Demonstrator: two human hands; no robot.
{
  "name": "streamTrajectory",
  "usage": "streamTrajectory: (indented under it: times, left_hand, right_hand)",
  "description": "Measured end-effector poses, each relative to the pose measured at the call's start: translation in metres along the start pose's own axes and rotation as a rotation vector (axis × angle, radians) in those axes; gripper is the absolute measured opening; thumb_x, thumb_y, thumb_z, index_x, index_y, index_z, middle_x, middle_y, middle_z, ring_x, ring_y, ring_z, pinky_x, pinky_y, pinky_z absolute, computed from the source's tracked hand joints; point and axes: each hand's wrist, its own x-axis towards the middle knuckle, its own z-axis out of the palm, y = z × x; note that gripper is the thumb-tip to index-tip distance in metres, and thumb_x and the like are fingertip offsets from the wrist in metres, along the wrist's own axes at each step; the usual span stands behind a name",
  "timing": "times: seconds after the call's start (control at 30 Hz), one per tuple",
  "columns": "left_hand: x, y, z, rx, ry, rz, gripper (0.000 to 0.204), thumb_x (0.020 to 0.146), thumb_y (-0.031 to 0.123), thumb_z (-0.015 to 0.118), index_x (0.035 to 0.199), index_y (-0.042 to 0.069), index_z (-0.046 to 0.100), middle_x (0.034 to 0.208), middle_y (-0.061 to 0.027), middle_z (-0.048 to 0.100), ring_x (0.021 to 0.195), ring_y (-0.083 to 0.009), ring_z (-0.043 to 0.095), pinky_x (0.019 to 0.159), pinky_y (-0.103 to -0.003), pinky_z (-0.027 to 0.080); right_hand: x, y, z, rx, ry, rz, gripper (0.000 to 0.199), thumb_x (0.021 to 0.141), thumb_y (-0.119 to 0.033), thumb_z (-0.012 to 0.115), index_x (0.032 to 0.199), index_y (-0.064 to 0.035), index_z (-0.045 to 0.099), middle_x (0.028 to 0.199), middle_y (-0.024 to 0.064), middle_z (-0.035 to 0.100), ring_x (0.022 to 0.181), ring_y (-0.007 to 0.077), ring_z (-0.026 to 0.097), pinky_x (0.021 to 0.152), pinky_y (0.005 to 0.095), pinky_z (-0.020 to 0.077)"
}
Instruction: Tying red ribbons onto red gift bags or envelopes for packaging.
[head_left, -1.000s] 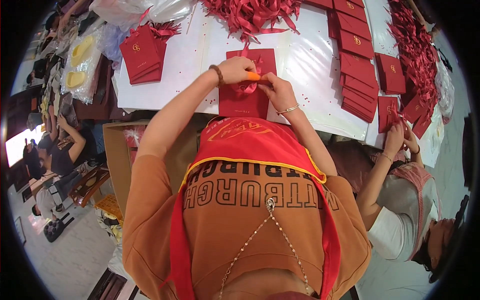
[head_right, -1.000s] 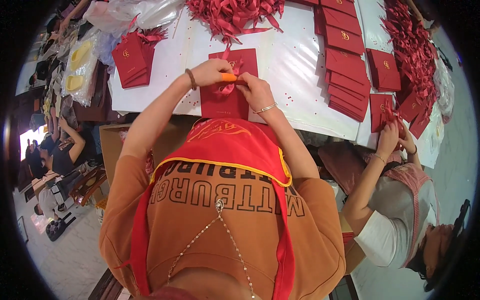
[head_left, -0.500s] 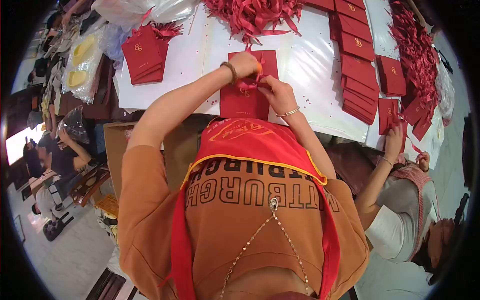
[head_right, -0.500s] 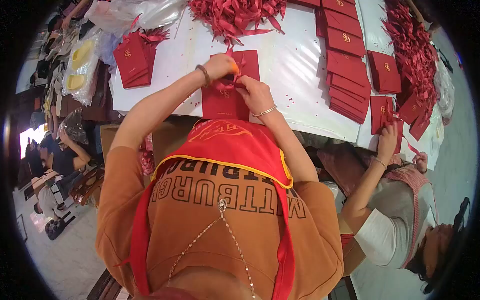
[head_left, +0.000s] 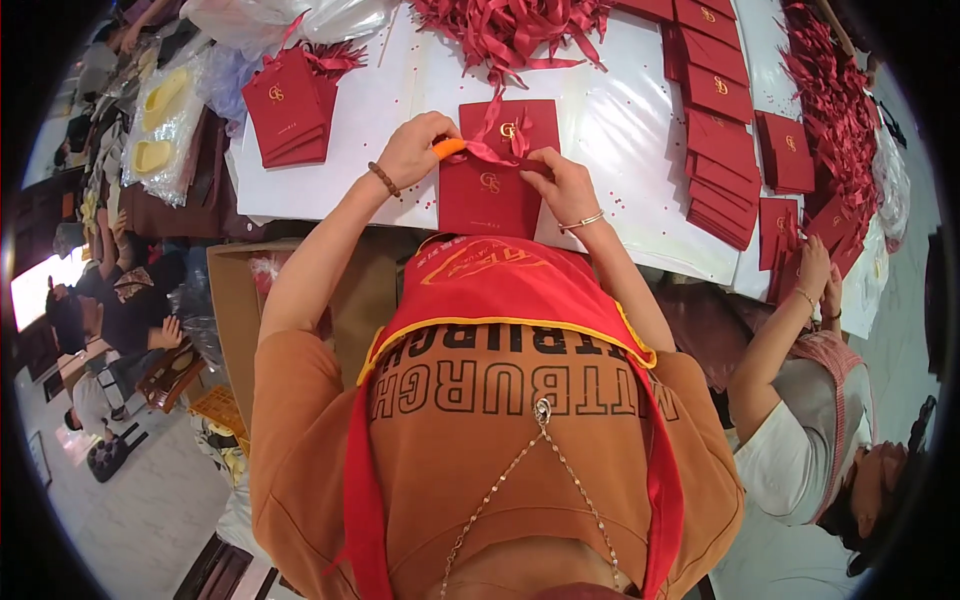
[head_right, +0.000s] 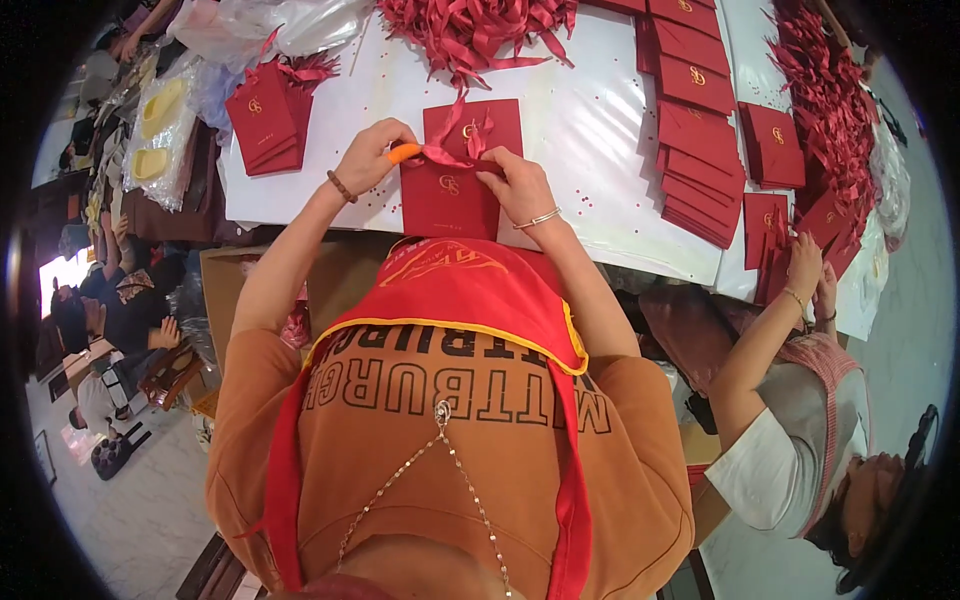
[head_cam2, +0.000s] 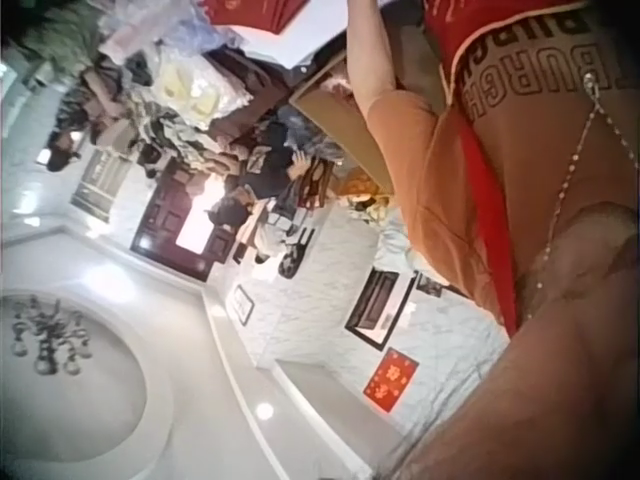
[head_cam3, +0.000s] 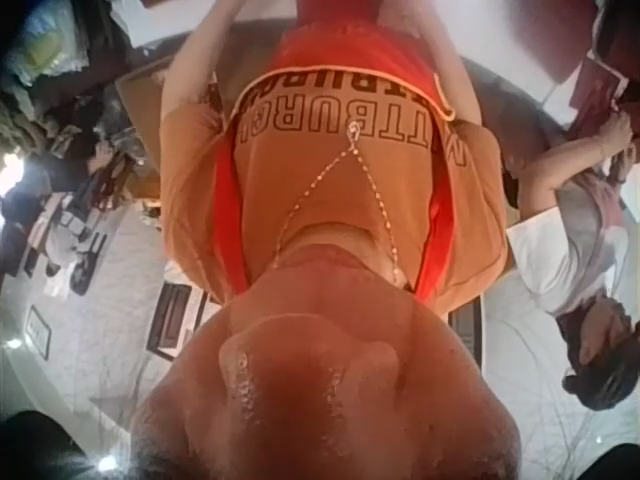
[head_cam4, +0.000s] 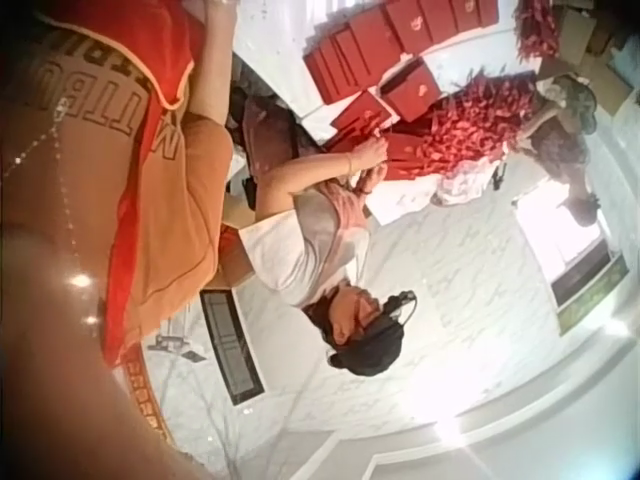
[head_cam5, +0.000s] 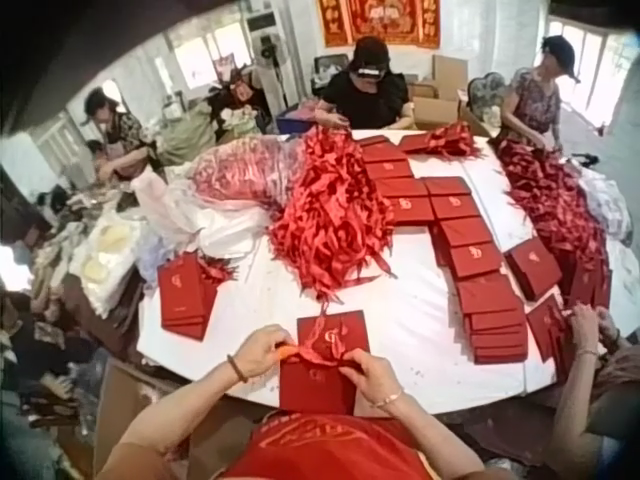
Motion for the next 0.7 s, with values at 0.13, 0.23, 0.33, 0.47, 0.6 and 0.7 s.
streamTrajectory:
  times: [0.13, 0.23, 0.33, 0.47, 0.6, 0.7]
  left_hand:
    - [-0.015, 0.033, 0.004, 0.436, 0.288, 0.393, 0.011, 0.074, 0.014, 0.061, 0.078, 0.006, 0.055, 0.081, -0.0069, 0.055, 0.078, -0.0218, 0.053, 0.068, -0.032, 0.039]
    - [-0.034, 0.053, 0.02, 0.5, -0.141, 0.618, 0.013, 0.073, 0.019, 0.058, 0.081, 0.009, 0.055, 0.077, -0.0054, 0.054, 0.074, -0.0208, 0.053, 0.065, -0.031, 0.037]
    - [-0.032, 0.057, 0.027, 0.157, -0.192, 0.506, 0.012, 0.077, 0.019, 0.055, 0.08, 0.008, 0.057, 0.075, -0.0064, 0.055, 0.07, -0.0218, 0.055, 0.063, -0.031, 0.042]
    - [0.027, 0.038, 0.006, 0.144, 0.189, -0.052, 0.025, 0.084, 0.027, 0.051, 0.094, 0.006, 0.058, 0.078, -0.0103, 0.06, 0.071, -0.0243, 0.058, 0.063, -0.032, 0.044]
    - [0.06, 0.013, 0.018, 0.056, -0.029, -0.136, 0.033, 0.083, 0.035, 0.052, 0.097, 0.005, 0.057, 0.068, -0.0077, 0.059, 0.061, -0.0216, 0.056, 0.058, -0.031, 0.043]
    - [0.072, 0.014, 0.019, -0.241, -0.374, -0.432, 0.035, 0.081, 0.037, 0.055, 0.093, 0.004, 0.059, 0.063, -0.0054, 0.056, 0.057, -0.0156, 0.052, 0.056, -0.029, 0.041]
  right_hand:
    - [0.0, 0.007, 0.001, 0.034, 0.009, 0.015, 0.023, 0.074, -0.01, 0.063, 0.093, -0.0026, 0.053, 0.077, 0.0163, 0.06, 0.065, 0.0282, 0.059, 0.058, 0.0323, 0.0459]
    - [0.001, 0.012, 0.002, 0.035, 0.028, -0.031, 0.022, 0.075, -0.01, 0.063, 0.093, -0.0025, 0.053, 0.076, 0.0159, 0.06, 0.064, 0.0268, 0.059, 0.058, 0.0321, 0.0458]
    - [0.002, 0.008, 0.0, 0.046, -0.019, -0.022, 0.022, 0.075, -0.011, 0.063, 0.093, -0.0028, 0.054, 0.076, 0.015, 0.06, 0.064, 0.0267, 0.058, 0.058, 0.0319, 0.0454]
    - [0.001, 0.005, 0.002, 0.029, -0.038, -0.039, 0.021, 0.075, -0.011, 0.063, 0.093, -0.0037, 0.054, 0.075, 0.0139, 0.06, 0.063, 0.026, 0.058, 0.057, 0.0316, 0.0448]
    - [0.001, 0.003, 0.001, 0.013, -0.046, -0.074, 0.02, 0.075, -0.012, 0.063, 0.092, -0.0054, 0.055, 0.074, 0.013, 0.059, 0.063, 0.0258, 0.057, 0.057, 0.0319, 0.0444]
    - [0.0, 0.004, 0.002, 0.026, -0.028, -0.068, 0.02, 0.075, -0.012, 0.063, 0.092, -0.0058, 0.055, 0.073, 0.0127, 0.059, 0.062, 0.0258, 0.057, 0.057, 0.0321, 0.0443]
